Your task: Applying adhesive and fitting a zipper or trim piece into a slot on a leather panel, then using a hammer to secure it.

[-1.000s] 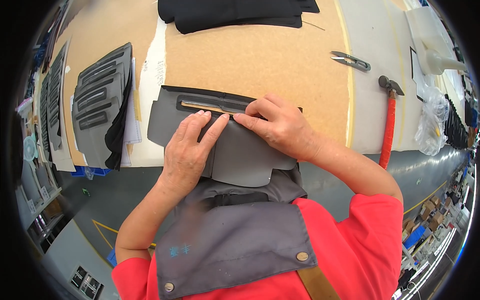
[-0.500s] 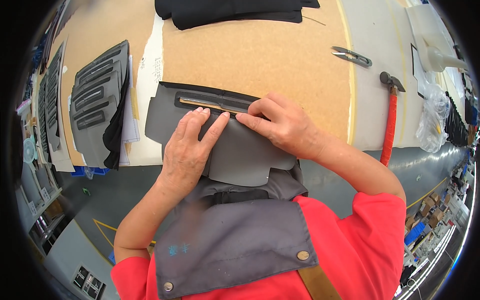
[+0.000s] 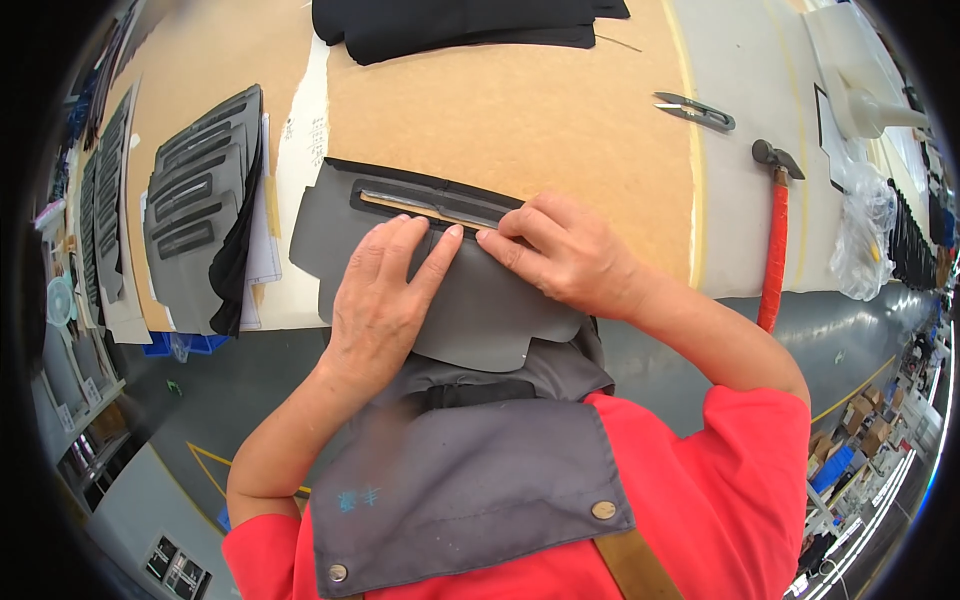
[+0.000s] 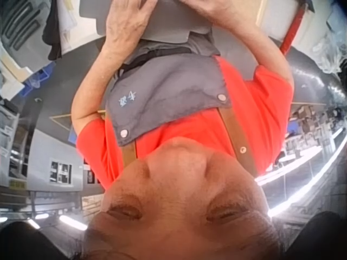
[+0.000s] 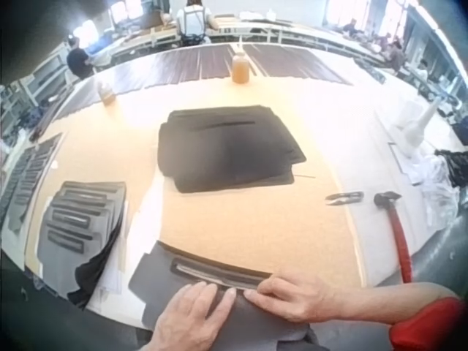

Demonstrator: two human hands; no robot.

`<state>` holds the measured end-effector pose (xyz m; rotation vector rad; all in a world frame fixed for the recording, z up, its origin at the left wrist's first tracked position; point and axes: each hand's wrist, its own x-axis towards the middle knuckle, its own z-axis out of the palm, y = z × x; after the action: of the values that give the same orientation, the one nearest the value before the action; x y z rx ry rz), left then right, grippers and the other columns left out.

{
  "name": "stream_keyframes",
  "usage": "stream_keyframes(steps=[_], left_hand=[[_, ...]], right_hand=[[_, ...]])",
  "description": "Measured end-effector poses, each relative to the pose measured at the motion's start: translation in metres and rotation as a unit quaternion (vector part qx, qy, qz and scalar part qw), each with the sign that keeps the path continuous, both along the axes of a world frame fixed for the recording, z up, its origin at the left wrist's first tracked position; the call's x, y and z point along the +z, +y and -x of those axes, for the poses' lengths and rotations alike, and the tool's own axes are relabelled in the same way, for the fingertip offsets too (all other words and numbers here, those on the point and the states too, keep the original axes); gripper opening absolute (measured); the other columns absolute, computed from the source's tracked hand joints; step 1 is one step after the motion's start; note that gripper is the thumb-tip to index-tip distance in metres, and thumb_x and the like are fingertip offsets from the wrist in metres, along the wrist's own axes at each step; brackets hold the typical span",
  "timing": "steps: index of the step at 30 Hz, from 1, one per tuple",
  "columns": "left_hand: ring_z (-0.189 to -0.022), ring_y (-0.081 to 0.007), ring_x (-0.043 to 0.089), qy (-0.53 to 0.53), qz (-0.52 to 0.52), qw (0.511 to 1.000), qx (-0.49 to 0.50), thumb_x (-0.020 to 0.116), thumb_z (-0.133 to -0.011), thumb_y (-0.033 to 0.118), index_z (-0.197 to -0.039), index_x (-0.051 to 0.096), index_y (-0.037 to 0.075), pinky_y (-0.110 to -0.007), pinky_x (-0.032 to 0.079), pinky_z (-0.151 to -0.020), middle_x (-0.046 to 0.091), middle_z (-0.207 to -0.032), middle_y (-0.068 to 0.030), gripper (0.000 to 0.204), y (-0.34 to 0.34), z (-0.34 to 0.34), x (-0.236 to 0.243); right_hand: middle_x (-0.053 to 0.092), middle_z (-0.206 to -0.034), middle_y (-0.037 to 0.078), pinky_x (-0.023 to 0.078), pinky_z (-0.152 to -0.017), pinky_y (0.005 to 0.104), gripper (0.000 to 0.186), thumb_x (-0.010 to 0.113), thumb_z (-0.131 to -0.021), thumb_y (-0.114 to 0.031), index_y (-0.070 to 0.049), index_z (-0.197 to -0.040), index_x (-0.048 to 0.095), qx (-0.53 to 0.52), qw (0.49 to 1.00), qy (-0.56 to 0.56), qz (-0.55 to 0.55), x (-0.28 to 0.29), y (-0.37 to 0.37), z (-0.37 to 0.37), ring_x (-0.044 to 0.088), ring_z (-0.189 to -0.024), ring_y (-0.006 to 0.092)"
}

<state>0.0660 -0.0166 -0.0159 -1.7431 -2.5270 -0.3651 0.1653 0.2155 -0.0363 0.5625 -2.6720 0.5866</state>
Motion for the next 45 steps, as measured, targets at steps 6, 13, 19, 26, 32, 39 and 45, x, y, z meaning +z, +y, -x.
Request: stream_keyframes(steps=[6,13,19,26,32,39,45], left_hand=[[-0.121,-0.0276,0.056,-0.003,0.0,1.0,0.002,0.062,-0.084,0.005,-0.134,0.062,0.005,-0.04,0.047,-0.107,0.054,-0.125,-0.0104,0.05,0.007,-0.009,-0.003],[-0.121,-0.0269,0.056,0.009,0.021,0.999,-0.022,0.062,-0.085,0.006,-0.135,0.062,0.006,-0.04,0.047,-0.108,0.055,-0.126,-0.0104,0.05,0.009,-0.016,-0.003],[-0.123,-0.026,0.055,-0.01,0.022,1.0,-0.006,0.061,-0.086,0.006,-0.136,0.059,0.001,-0.04,0.046,-0.109,0.054,-0.13,-0.011,0.05,0.012,-0.021,-0.001],[-0.125,-0.0254,0.055,-0.028,0.027,0.999,-0.012,0.06,-0.088,0.006,-0.138,0.058,0.006,-0.042,0.045,-0.11,0.054,-0.132,-0.0119,0.05,0.013,-0.026,-0.003],[-0.125,-0.026,0.054,-0.042,0.024,0.999,-0.011,0.061,-0.087,0.005,-0.138,0.058,0.005,-0.042,0.045,-0.11,0.054,-0.132,-0.0121,0.051,0.015,-0.028,0.001],[-0.125,-0.026,0.054,-0.054,0.009,0.998,-0.024,0.062,-0.084,0.003,-0.138,0.057,0.001,-0.037,0.046,-0.108,0.054,-0.131,-0.0114,0.053,0.016,-0.028,0.0],[-0.124,-0.0265,0.055,-0.083,0.002,0.996,-0.014,0.063,-0.084,0.0,-0.138,0.057,0.0,-0.037,0.046,-0.107,0.053,-0.13,-0.0114,0.055,0.019,-0.029,0.0]], right_hand=[[0.063,-0.095,0.006,0.053,-0.07,0.0328,0.031,0.068,-0.075,-0.007,-0.002,-0.106,0.072,-0.004,1.0,0.012,-0.011,0.0,-0.003,-0.002,0.061,-0.083,0.0226],[0.064,-0.095,0.006,0.053,-0.071,0.0333,0.032,0.068,-0.075,-0.006,-0.003,-0.107,0.071,-0.035,0.999,-0.024,0.029,-0.002,-0.001,-0.011,0.06,-0.083,0.023],[0.063,-0.092,0.005,0.052,-0.068,0.0339,0.033,0.07,-0.075,-0.004,-0.004,-0.108,0.072,-0.015,1.0,0.004,0.019,0.001,0.0,-0.009,0.057,-0.079,0.0226],[0.062,-0.09,0.005,0.05,-0.065,0.0331,0.027,0.077,-0.077,-0.001,-0.004,-0.104,0.072,-0.07,0.993,-0.044,0.08,-0.001,0.0,-0.021,0.057,-0.079,0.0222],[0.061,-0.089,0.005,0.049,-0.065,0.0335,0.025,0.081,-0.075,-0.001,-0.006,-0.099,0.073,-0.076,0.991,-0.026,0.108,-0.002,0.0,-0.021,0.056,-0.078,0.0225],[0.062,-0.088,0.005,0.049,-0.067,0.0342,0.023,0.081,-0.076,-0.003,-0.008,-0.097,0.073,-0.122,0.979,-0.079,0.146,0.005,-0.001,-0.024,0.056,-0.078,0.0233],[0.061,-0.088,0.005,0.048,-0.068,0.035,0.02,0.081,-0.077,-0.005,-0.008,-0.095,0.072,-0.13,0.975,-0.095,0.15,0.004,-0.003,-0.026,0.056,-0.078,0.0236]])
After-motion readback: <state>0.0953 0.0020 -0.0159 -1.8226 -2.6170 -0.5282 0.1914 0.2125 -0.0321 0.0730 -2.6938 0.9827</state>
